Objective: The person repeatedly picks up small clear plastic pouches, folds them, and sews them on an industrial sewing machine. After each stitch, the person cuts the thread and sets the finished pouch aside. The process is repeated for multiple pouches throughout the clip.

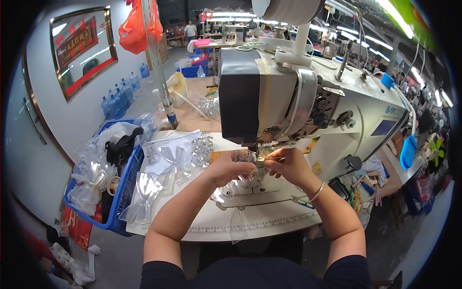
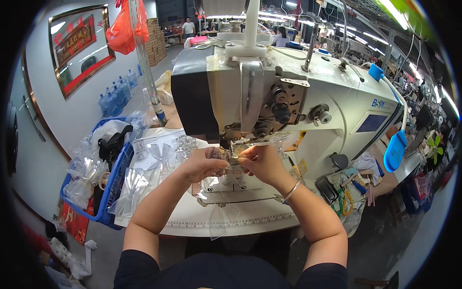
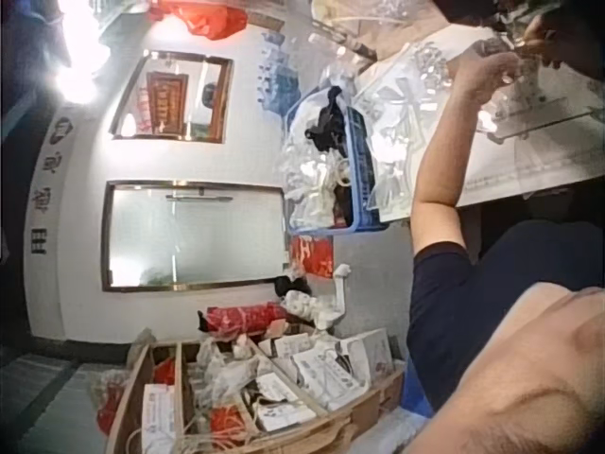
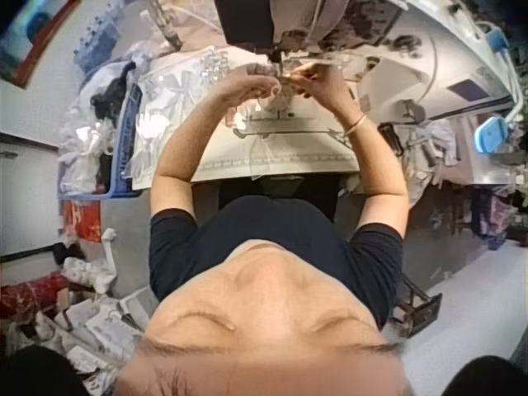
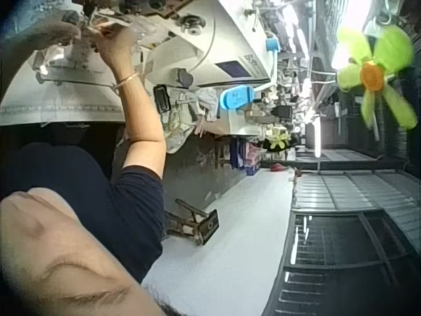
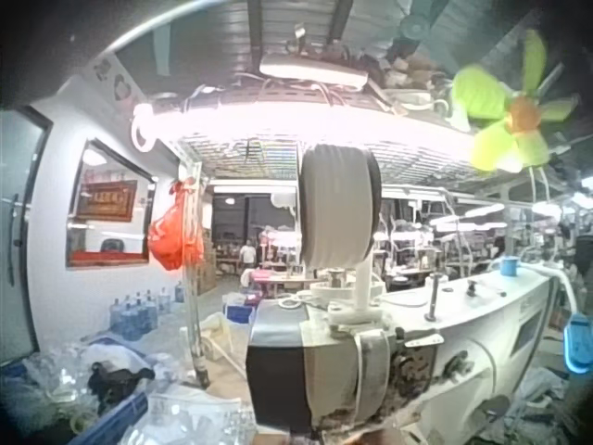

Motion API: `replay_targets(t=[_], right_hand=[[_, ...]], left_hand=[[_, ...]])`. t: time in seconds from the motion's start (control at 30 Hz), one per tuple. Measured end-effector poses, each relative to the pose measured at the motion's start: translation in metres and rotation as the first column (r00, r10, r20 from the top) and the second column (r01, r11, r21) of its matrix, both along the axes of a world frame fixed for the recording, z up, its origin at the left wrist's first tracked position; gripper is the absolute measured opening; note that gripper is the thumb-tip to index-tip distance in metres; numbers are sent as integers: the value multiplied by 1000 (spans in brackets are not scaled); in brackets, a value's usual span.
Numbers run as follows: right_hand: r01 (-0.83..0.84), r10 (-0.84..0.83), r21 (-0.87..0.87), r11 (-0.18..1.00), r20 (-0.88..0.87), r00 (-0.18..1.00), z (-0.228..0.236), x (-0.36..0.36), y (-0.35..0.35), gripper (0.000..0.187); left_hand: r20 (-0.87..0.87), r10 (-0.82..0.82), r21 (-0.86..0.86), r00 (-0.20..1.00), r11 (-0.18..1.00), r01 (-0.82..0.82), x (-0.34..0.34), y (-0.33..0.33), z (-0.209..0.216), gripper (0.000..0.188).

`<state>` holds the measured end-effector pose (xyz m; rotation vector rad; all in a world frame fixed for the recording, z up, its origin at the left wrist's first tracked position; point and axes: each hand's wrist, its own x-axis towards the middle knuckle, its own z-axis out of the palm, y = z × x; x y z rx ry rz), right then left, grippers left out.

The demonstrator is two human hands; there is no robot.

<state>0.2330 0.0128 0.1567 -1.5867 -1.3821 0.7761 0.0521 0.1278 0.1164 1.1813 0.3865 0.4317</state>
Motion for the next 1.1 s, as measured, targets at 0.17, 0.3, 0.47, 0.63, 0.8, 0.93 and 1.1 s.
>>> replay_targets(t=[0.17, 0.3, 0.47, 0.63, 0.8, 0.93, 1.1], right_hand=[[102, -104, 101, 990, 15, 994, -8, 1, 10, 23], [156, -170, 196, 968, 54, 984, -17, 4, 16, 23], [226, -271, 343, 912, 89, 958, -30, 2, 24, 23], [284, -360, 423, 860, 110, 927, -34, -1, 28, 20], [323, -409, 496, 806, 71, 910, -46, -2, 41, 18], [284, -321, 483, 829, -5, 947, -43, -1, 36, 18], [305, -350, 414, 857, 34, 936, -45, 4, 39, 18]], left_hand=[[-41, -1, -123, 999, 992, -4, 6, 13, -5, 24], [-134, -44, -3, 990, 999, 44, 6, 22, 14, 26], [-209, 102, 420, 973, 908, -5, 5, 19, 46, 38], [-308, 189, 570, 932, 821, 22, 5, 7, 70, 42], [-46, 257, 816, 965, 568, -112, 6, 23, 49, 38], [-237, 199, 505, 951, 861, -55, 4, 6, 68, 36], [-296, 226, 511, 928, 858, -46, 7, 4, 71, 35]])
